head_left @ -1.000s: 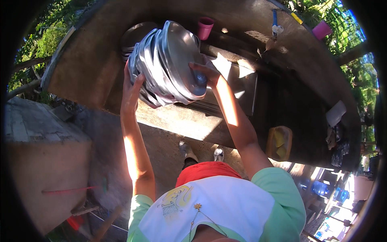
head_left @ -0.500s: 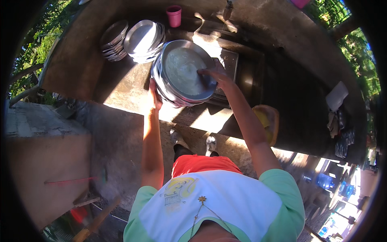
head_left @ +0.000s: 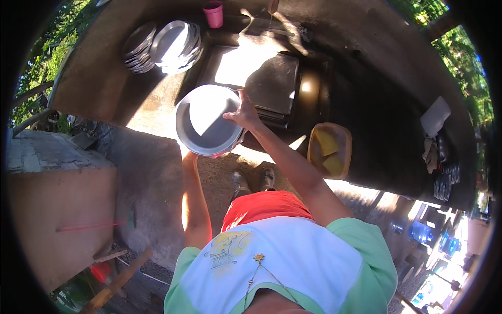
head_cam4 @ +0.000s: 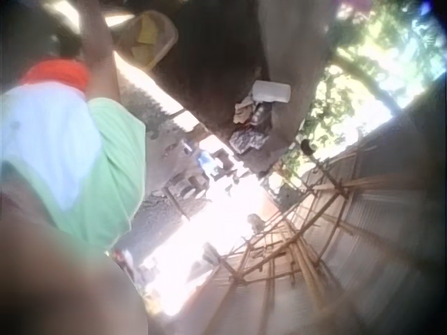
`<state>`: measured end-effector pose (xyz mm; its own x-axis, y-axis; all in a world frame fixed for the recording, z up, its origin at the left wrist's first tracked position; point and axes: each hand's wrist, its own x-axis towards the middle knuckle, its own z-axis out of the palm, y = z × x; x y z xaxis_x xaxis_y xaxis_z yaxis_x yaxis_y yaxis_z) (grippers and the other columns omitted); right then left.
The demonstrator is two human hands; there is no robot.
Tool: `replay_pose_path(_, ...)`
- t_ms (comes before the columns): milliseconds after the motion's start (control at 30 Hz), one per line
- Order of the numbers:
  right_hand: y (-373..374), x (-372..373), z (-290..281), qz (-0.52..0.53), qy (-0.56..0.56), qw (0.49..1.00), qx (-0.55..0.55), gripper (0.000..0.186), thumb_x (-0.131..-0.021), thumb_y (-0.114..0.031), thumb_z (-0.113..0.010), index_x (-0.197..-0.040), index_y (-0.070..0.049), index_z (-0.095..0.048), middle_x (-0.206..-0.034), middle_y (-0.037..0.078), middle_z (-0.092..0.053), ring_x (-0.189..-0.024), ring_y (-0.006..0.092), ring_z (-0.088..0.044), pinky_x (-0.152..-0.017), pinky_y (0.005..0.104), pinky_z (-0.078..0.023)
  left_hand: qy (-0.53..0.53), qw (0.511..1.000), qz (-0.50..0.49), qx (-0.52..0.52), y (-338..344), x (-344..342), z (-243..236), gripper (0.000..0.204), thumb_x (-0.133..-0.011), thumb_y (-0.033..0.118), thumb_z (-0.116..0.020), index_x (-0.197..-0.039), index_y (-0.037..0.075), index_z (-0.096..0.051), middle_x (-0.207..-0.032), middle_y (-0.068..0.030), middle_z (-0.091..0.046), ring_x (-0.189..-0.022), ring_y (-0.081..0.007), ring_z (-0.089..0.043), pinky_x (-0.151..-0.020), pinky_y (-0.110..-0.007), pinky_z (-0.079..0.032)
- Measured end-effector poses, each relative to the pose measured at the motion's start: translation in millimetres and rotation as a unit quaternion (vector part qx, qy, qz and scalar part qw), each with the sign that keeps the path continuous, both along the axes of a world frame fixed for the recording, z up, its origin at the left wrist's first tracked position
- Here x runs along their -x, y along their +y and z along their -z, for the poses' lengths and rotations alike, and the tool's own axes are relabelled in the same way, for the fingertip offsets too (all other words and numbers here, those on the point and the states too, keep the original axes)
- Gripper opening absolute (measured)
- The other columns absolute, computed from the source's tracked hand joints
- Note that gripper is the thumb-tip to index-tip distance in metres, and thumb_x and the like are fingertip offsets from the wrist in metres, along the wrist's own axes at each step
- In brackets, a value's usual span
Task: The person scrubs multiple metal plates with a yellow sponge, rinses them under a running tap, and stacks the cleaned plates on the sink counter. The person repeats this process for several plates throughout the clip.
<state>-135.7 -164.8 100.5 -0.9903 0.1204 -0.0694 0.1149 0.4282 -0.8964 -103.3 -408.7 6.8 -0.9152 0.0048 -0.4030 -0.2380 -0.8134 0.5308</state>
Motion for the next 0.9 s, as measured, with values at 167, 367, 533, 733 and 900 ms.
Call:
replay_pose_path(167,-25,-10,1,0.024,-0.032,0.998,-0.052,0.076,-0.06,-0.022,-0.078,-0.12,-0.008,-0.032,-0.113,0.023,-0.047,-0.109,0.0373,-0.047,-0.089,0.0417,-0.043,0.019,1.0,0.004,0.024,-20,6,5,0.055,-0.092,0.043,-0.042,-0.129,0.002,-0.037,-0.132,-0.0117,-0.04,-0.117,-0.0239,-0.044,-0.096,-0.039,-0.039)
replay_pose_path(367,22,-44,-24,0.112,0.107,0.985,-0.08,0.047,-0.07,-0.012,-0.066,-0.111,-0.003,-0.045,-0.109,0.019,-0.051,-0.108,0.0324,-0.049,-0.089,0.0386,-0.043,-0.012,0.876,-0.124,0.466,-14,-14,-57,0.038,-0.091,0.028,-0.048,-0.12,0.004,-0.047,-0.124,-0.0093,-0.044,-0.112,-0.022,-0.045,-0.094,-0.039,-0.038)
replay_pose_path(533,164,-162,-16,0.185,-0.081,0.934,-0.293,0.013,-0.069,-0.001,-0.055,-0.081,-0.006,-0.059,-0.085,0.015,-0.061,-0.085,0.0302,-0.059,-0.077,0.0353,-0.047,0.225,0.716,-0.044,0.659,32,-22,-136,0.026,-0.085,0.007,-0.054,-0.111,0.001,-0.054,-0.11,-0.0133,-0.055,-0.1,-0.0213,-0.056,-0.085,-0.032,-0.045)
replay_pose_path(733,212,-245,46,0.087,-0.196,0.861,-0.461,0.055,-0.069,-0.006,-0.057,-0.121,-0.017,-0.042,-0.136,0.016,-0.03,-0.122,0.0368,-0.035,-0.097,0.0543,-0.029,0.356,0.707,0.238,0.563,141,-40,-161,0.031,-0.082,0.01,-0.057,-0.111,0.002,-0.053,-0.107,-0.0137,-0.059,-0.101,-0.025,-0.057,-0.085,-0.035,-0.046)
replay_pose_path(900,220,-244,34,0.063,-0.206,0.92,-0.327,0.052,-0.069,-0.005,-0.056,-0.118,-0.016,-0.043,-0.13,0.014,-0.032,-0.12,0.0353,-0.037,-0.093,0.0546,-0.033,0.412,0.648,0.325,0.552,173,-47,-163,0.04,-0.08,0.014,-0.062,-0.116,0.007,-0.049,-0.113,-0.0136,-0.053,-0.099,-0.0292,-0.057,-0.081,-0.038,-0.047)
